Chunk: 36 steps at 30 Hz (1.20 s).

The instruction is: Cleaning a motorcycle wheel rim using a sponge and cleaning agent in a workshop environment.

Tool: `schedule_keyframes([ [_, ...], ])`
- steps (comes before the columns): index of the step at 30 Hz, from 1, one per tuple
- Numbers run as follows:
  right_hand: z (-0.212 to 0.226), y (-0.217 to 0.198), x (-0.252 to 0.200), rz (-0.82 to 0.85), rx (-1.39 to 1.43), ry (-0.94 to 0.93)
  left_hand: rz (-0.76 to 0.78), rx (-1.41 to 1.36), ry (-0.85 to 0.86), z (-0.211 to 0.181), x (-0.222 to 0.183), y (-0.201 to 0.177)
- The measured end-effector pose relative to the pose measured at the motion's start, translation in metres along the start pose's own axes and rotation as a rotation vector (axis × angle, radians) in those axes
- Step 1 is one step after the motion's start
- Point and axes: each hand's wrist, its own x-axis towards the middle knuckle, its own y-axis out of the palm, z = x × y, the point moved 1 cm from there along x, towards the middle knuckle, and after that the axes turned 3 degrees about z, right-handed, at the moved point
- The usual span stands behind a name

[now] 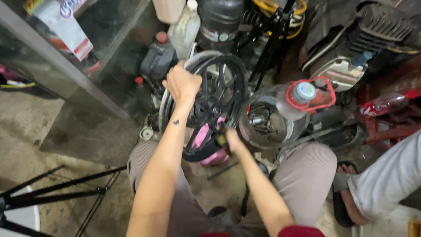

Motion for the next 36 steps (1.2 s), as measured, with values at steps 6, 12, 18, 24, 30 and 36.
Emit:
schedule_keyframes([
  [6, 0.059, 0.030, 0.068, -0.090, -0.061, 0.729, -0.041, -0.022, 0.018, -0.001, 0.002, 0.001],
  [12, 0.045, 0.031, 0.041, -0.144, -0.083, 0.616, -0.007, -0.002, -0.029, -0.008, -0.003, -0.009],
  [18, 0.032, -0.010, 0.030, -0.107, -0.734, 0.385, -0.019, -0.009, -0.009, -0.011, -0.001, -0.003],
  [24, 0.069, 0.032, -0.025, 0.275, -1.333, 0.006, 0.007, -0.010, 0.006, -0.012, -0.004, -0.003],
  [30, 0.016, -0.002, -0.034, 0.027, -1.469, 0.310, -0.004, 0.002, 0.018, -0.003, 0.000, 0.001],
  [36, 0.164, 0.077, -0.016, -0.067, -0.867, 0.163, 0.140, -0.161, -0.015, -0.022, -0.023, -0.049],
])
